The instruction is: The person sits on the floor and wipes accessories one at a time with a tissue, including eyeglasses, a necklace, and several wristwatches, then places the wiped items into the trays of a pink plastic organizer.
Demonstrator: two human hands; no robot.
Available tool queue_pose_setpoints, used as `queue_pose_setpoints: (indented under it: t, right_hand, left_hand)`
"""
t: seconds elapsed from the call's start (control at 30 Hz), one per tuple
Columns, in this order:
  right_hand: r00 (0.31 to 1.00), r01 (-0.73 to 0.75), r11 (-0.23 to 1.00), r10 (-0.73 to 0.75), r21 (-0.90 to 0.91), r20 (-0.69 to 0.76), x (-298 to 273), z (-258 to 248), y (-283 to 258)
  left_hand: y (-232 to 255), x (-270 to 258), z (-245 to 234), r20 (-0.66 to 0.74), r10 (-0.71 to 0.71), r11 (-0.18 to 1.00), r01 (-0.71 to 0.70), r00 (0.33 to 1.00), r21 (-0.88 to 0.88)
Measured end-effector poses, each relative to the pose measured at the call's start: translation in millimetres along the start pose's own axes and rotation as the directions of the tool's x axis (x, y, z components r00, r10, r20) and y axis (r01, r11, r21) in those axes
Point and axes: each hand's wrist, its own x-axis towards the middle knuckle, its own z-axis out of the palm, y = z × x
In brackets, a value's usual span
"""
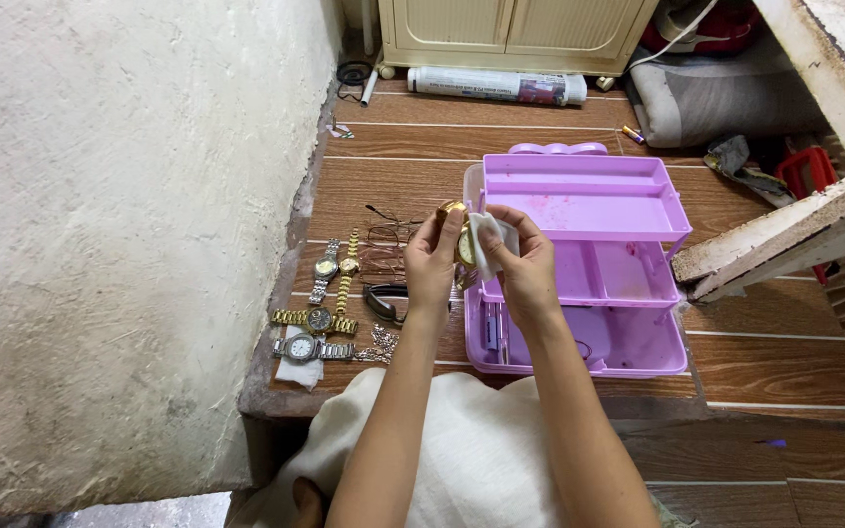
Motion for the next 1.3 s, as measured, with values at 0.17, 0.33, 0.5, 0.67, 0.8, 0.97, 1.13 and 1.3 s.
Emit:
queue_pose_setpoints:
  t: [0.17,0.33,0.5,0.67,0.8,0.97,1.13,1.3]
  right_hand:
    - [0.989,0.114,0.979,-0.128,-0.168,-0.078,2,0,7]
    - [0.979,0.169,0.98,-0.179,-0.104,-0.098,5,6,4]
    - [0.971,0.157,0.961,-0.192,-0.226,-0.141,4,15,-3]
    - [0.974,0.104,0.932,-0.166,-0.347,-0.155,-5,22,-3]
    - [0.971,0.145,0.937,-0.197,-0.317,-0.138,-5,25,0]
    - [0.955,0.205,0.94,-0.252,-0.273,-0.153,1,25,3]
    - [0.955,0.175,0.911,-0.25,-0.374,-0.162,-3,26,2]
    - [0.963,0.142,0.857,-0.235,-0.495,-0.13,-13,28,4]
  left_hand:
    - [-11,-6,-4,0.11,-0.107,0.968,0.129,0.988,-0.213]
    - [-5,-14,-4,0.079,-0.234,0.962,0.243,0.969,-0.125]
    - [-1,-11,-7,0.122,-0.439,0.882,0.453,0.89,-0.13]
    - [-13,-5,-21,0.064,-0.469,0.828,0.463,0.881,-0.316]
    - [-19,-4,-26,0.072,-0.507,0.793,0.498,0.859,-0.35]
    - [-15,-10,-21,0.051,-0.618,0.773,0.618,0.785,-0.145]
    - [-7,-9,-18,0.126,-0.464,0.866,0.479,0.877,-0.145]
    - [0,-6,-21,0.084,-0.342,0.936,0.347,0.936,-0.054]
